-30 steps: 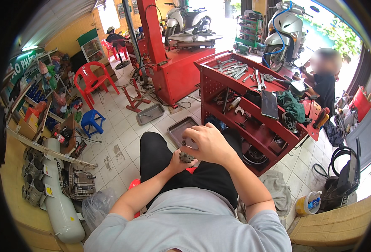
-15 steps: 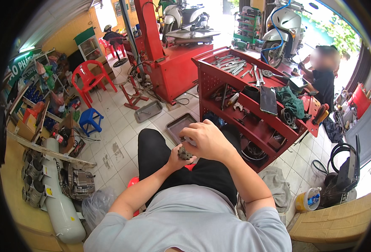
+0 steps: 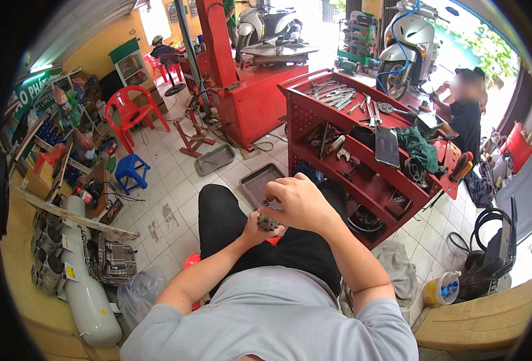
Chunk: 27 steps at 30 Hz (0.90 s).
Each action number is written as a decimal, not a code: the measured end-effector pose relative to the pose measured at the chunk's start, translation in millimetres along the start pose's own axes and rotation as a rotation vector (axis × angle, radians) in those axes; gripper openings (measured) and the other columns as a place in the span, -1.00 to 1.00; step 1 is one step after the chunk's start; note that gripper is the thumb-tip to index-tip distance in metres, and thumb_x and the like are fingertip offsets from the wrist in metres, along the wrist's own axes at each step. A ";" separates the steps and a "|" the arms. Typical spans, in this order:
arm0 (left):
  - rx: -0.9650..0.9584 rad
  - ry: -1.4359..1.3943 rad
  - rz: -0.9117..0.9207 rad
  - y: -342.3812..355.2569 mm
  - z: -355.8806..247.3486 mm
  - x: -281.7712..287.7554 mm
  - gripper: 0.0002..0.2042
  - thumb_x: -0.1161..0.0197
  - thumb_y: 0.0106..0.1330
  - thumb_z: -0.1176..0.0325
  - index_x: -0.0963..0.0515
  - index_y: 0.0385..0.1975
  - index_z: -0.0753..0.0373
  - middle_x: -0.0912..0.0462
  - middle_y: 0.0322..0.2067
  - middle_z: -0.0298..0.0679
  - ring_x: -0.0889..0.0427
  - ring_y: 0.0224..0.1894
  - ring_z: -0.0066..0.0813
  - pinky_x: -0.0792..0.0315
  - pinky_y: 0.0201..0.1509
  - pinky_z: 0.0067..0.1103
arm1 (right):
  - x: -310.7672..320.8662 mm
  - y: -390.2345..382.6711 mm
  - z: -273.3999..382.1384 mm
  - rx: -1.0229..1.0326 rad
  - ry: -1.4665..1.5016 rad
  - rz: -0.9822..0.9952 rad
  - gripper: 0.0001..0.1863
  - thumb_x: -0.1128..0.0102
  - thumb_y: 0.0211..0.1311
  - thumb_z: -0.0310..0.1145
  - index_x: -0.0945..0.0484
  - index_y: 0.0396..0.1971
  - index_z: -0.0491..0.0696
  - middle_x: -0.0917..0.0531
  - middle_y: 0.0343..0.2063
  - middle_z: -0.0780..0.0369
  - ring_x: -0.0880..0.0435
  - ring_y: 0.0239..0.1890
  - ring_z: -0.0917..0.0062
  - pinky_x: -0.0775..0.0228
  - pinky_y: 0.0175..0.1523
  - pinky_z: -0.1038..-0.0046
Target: The person sits on a low stool in a workshop and manipulates a small metal gear-like component with both hands. They rotate the part to inspect it and use a small tool to adjust or clean the center of the gear. The person places the part into a metal tray on the floor and continues to handle it.
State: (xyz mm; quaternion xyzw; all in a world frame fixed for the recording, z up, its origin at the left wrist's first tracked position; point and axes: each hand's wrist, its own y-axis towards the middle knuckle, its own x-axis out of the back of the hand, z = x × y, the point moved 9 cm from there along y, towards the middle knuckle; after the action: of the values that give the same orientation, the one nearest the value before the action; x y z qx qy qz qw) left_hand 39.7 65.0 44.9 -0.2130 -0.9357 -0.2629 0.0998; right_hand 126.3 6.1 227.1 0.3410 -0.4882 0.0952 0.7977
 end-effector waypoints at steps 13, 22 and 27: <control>0.016 -0.031 -0.009 -1.0 -1.2 0.4 -0.66 -0.53 -0.02 0.34 -0.52 -0.30 0.24 -0.64 -0.45 -0.30 -0.60 -0.41 -0.50 -0.53 -0.20 -0.50 | -2.9 -0.8 -0.1 -0.002 0.130 0.015 -0.76 -0.32 0.14 -0.30 -0.58 -0.23 -0.07 -0.65 -0.44 0.20 -0.64 -0.32 0.35 -0.35 -0.12 0.35; 0.095 -0.107 0.021 -4.5 -8.7 4.8 -0.64 -0.53 0.02 0.35 -0.53 -0.22 0.26 -0.66 -0.34 -0.33 -0.60 -0.31 -0.60 -0.52 -0.14 -0.55 | 5.9 -0.8 4.4 0.033 0.111 -0.025 -0.72 -0.30 0.18 -0.35 -0.61 -0.10 -0.06 -0.65 -0.39 0.20 -0.64 -0.30 0.31 -0.41 -0.11 0.31; 0.056 -0.141 0.026 -8.6 -19.5 3.5 -0.63 -0.53 0.04 0.37 -0.54 -0.19 0.26 -0.66 -0.33 -0.36 -0.60 -0.28 -0.62 -0.52 -0.12 -0.57 | 4.5 -0.9 7.1 0.072 0.200 0.019 -0.74 -0.29 0.20 -0.40 -0.63 -0.10 -0.06 -0.65 -0.39 0.20 -0.63 -0.31 0.32 -0.41 -0.11 0.32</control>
State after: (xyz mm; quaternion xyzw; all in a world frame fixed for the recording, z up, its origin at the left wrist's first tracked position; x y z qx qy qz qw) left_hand 34.1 49.1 58.5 -0.2403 -0.9446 -0.2195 0.0433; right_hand 123.9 0.1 232.6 0.3537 -0.4055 0.1540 0.8287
